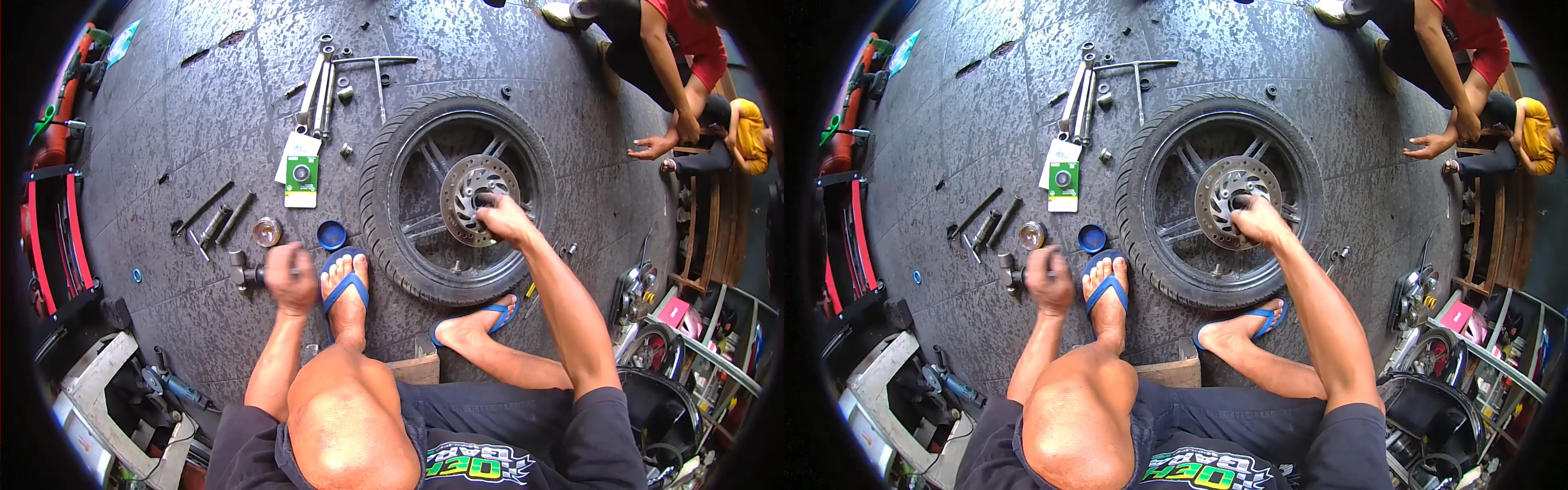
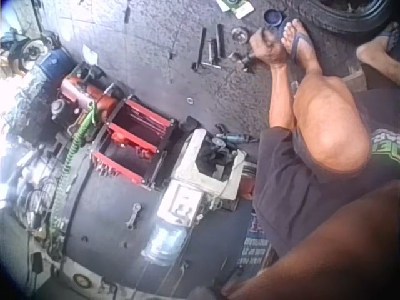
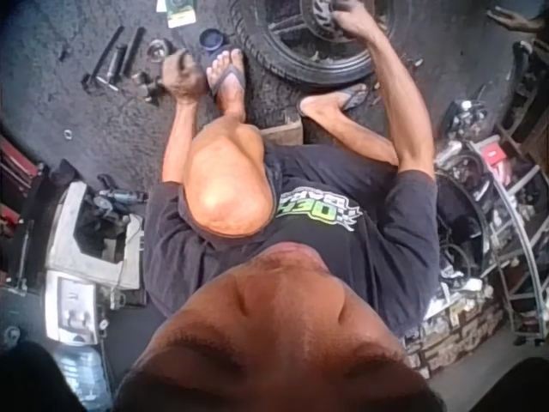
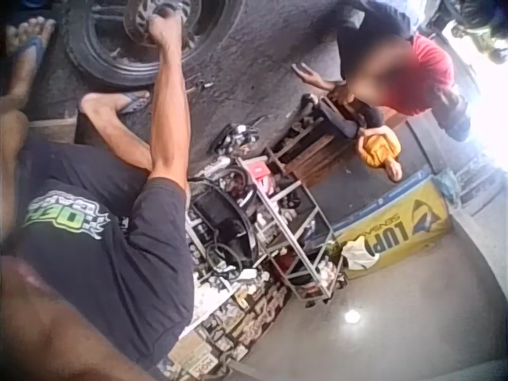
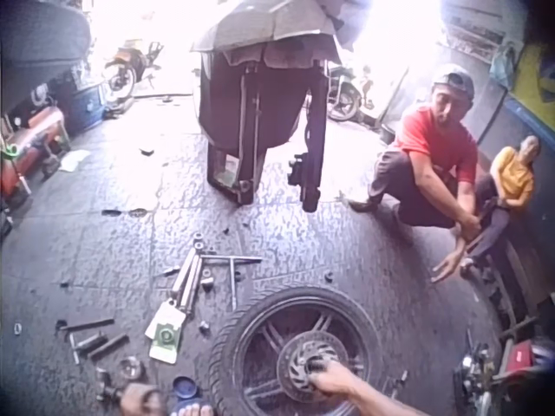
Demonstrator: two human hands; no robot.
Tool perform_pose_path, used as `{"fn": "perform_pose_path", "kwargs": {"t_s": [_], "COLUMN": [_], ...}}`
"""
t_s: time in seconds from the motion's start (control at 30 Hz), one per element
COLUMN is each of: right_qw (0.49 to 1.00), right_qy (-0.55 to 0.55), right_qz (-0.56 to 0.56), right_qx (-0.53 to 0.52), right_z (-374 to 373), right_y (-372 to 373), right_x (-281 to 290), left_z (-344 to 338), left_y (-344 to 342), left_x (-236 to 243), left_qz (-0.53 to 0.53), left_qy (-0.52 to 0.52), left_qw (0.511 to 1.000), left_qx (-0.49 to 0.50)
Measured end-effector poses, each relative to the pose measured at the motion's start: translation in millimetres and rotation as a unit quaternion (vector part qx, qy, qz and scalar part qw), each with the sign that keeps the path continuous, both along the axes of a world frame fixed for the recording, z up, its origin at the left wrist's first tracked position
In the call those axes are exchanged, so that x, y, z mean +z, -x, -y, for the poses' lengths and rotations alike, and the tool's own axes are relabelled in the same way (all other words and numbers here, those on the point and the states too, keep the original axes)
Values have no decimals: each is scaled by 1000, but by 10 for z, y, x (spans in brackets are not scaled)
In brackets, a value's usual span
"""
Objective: The person applies grease to a motorcycle wheel bearing and hub by hand. They then use a hammer and a metal rod to seat a component into the wheel, turning the wheel over to repeat the process on the other side.
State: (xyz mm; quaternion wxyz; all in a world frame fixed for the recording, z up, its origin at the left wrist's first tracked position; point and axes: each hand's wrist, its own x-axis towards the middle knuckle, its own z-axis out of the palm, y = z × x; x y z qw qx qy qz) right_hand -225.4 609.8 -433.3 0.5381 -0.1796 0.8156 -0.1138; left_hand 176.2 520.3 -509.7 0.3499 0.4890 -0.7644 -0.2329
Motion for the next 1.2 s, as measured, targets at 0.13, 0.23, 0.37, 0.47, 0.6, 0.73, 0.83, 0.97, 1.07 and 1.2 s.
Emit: {"fn": "perform_pose_path", "kwargs": {"t_s": [0.13,0.23,0.37,0.47,0.6,0.73,0.83,0.97,1.07,1.2], "right_qw": [938,929,958,935,754,601,518,598,765,880], "right_qy": [61,96,156,293,458,631,710,628,479,392], "right_qz": [-210,-203,-223,-119,-197,-242,-226,-131,12,-14], "right_qx": [269,293,90,-162,-428,-427,-421,-481,-431,-268], "right_z": [-195,-219,-367,-791,-1382,-1897,-2173,-2130,-1949,-1550], "right_y": [45,111,316,479,629,647,601,358,0,-459], "right_x": [-7,51,325,754,1521,2426,2677,1943,1181,540], "left_z": [-365,-633,-790,-738,-655,-485,110,527,877,1091], "left_y": [695,1102,1456,1618,1950,2659,3071,3190,3105,3068], "left_x": [163,111,-130,-32,1084,2794,3370,3166,3037,2895], "left_qz": [3,86,226,303,331,255,118,-46,-93,-13], "left_qy": [-53,19,220,97,10,-214,-406,-638,-650,-506], "left_qw": [949,865,808,732,674,673,672,663,676,813], "left_qx": [-312,-494,-498,-603,-660,-660,-608,-388,-334,-289]}}
